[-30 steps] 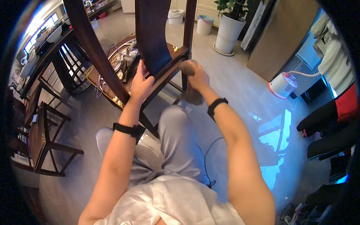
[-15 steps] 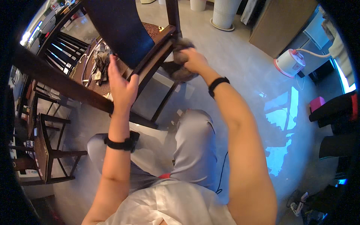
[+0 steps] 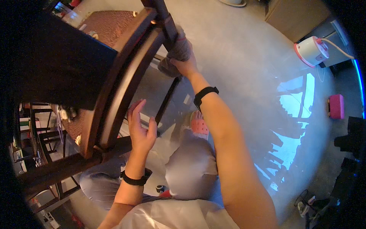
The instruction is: The person sits on the floor and wipes down the wooden legs and frame of a dining chair using a cloth. They move around the chair to clean different sides and then proceed to wipe a nearby cabinet door.
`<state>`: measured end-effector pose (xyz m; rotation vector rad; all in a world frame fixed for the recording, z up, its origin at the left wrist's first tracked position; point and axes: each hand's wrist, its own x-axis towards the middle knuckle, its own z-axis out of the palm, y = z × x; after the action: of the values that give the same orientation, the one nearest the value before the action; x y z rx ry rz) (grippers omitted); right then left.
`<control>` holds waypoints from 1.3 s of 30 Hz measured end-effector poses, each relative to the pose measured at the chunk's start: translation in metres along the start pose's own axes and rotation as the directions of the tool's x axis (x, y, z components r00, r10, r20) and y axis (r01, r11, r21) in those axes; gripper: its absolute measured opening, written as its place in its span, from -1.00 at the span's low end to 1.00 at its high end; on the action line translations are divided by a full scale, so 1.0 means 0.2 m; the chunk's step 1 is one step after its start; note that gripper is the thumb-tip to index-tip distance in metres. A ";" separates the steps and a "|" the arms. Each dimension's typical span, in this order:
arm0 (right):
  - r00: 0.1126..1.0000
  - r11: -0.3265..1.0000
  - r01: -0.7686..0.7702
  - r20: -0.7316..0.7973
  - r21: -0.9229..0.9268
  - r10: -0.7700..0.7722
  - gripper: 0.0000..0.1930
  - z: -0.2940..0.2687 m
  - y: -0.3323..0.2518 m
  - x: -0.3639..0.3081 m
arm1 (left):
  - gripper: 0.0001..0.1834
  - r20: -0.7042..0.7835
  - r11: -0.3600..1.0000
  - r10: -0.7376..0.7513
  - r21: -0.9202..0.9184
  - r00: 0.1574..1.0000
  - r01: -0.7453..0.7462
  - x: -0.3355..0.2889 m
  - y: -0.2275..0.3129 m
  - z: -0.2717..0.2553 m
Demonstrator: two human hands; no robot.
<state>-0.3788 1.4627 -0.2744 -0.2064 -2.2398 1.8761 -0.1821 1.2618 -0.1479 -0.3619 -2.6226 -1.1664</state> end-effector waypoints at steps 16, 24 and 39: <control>0.961 0.587 0.210 0.276 -0.782 0.025 -0.31 -0.17 0.32 -0.34 | -0.59 0.277 0.970 -0.239 0.026 0.931 0.242 -0.18 -0.36 0.20; 0.543 0.681 0.565 0.832 -0.465 0.118 -0.53 0.09 0.35 -0.99 | -0.63 0.364 0.864 -0.474 0.020 0.802 0.503 -0.47 -0.43 0.18; 0.591 0.635 0.479 0.758 -0.606 0.277 -0.26 0.21 0.19 -0.83 | -0.64 0.373 0.808 -0.528 -0.056 0.763 0.586 -0.65 -0.41 0.12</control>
<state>-0.2300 1.3885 -0.3308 0.8796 -3.4468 0.7640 -0.0894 1.2110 -0.2614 0.2556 -3.0575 -1.6453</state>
